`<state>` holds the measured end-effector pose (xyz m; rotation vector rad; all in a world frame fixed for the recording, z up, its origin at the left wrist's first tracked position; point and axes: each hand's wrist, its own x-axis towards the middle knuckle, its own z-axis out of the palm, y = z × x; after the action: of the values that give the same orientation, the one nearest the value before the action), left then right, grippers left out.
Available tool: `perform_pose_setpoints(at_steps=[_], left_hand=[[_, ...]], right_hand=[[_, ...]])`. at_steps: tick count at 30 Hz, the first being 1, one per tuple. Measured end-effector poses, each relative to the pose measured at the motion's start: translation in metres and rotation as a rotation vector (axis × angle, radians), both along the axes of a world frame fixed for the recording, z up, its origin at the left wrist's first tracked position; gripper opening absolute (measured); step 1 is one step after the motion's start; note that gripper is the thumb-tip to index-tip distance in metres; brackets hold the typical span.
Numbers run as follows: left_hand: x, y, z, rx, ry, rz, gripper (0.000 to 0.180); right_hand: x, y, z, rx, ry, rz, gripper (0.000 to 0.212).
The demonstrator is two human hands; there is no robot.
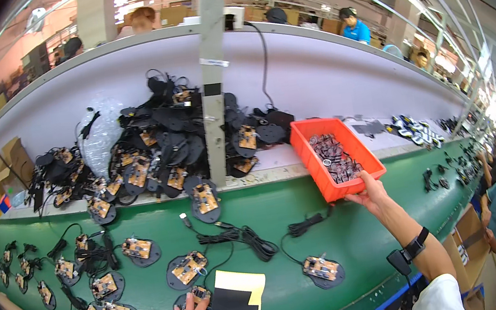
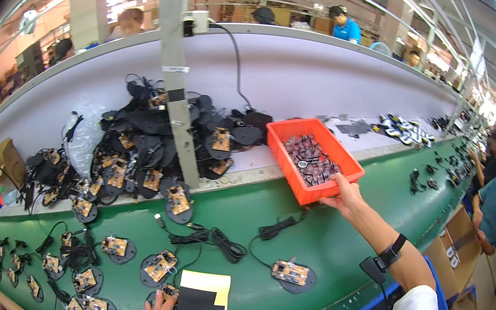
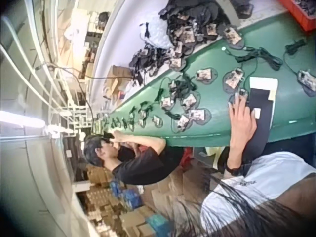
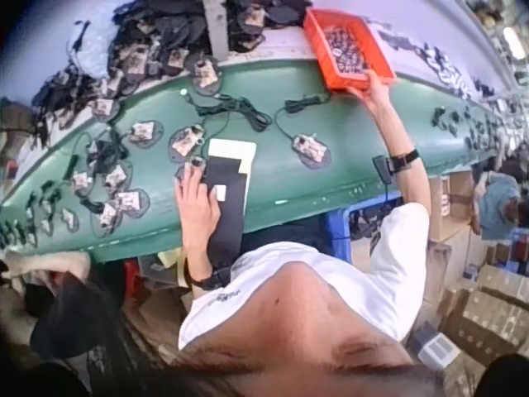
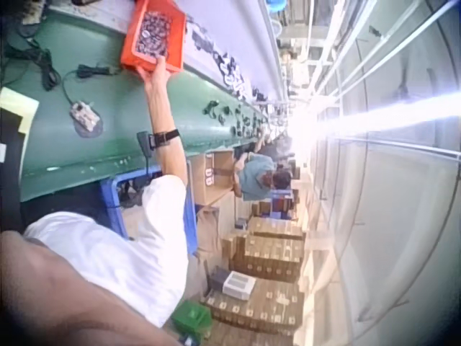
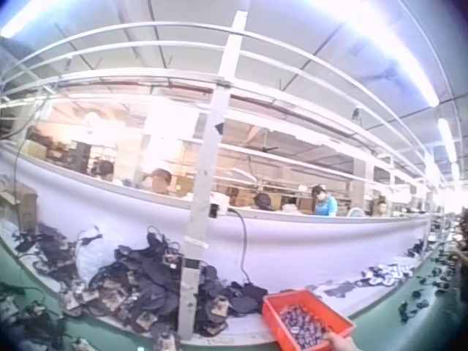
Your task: The recorder is assembling computer mice on an assembly line by placing internal circuit boards and sensor components into the mouse bases.
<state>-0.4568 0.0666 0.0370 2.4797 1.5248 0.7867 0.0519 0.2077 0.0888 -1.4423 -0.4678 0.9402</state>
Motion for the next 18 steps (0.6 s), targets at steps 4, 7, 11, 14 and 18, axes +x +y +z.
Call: perform_pose_setpoints(at_steps=[4,7,11,14,18], left_hand=[[-0.022,0.012,-0.002,-0.045,-0.016,0.015,0.012],[-0.026,0.020,0.001,-0.069,-0.048,0.005,0.011],[-0.018,0.026,0.004,-0.083,-0.051,0.014,0.011],[-0.016,0.023,0.005,-0.071,-0.031,-0.014,0.012],[-0.013,0.009,0.005,-0.050,-0.058,-0.031,0.013]], right_hand=[[-0.020,0.029,-0.022,-0.060,0.080,0.050,0.036],[-0.036,0.046,-0.023,-0.031,0.113,0.050,0.037],[-0.015,0.039,-0.017,0.026,0.094,0.077,0.035],[-0.012,0.009,-0.006,0.000,0.107,0.021,0.036],[0.000,-0.030,0.004,0.003,0.205,0.069,0.055]])
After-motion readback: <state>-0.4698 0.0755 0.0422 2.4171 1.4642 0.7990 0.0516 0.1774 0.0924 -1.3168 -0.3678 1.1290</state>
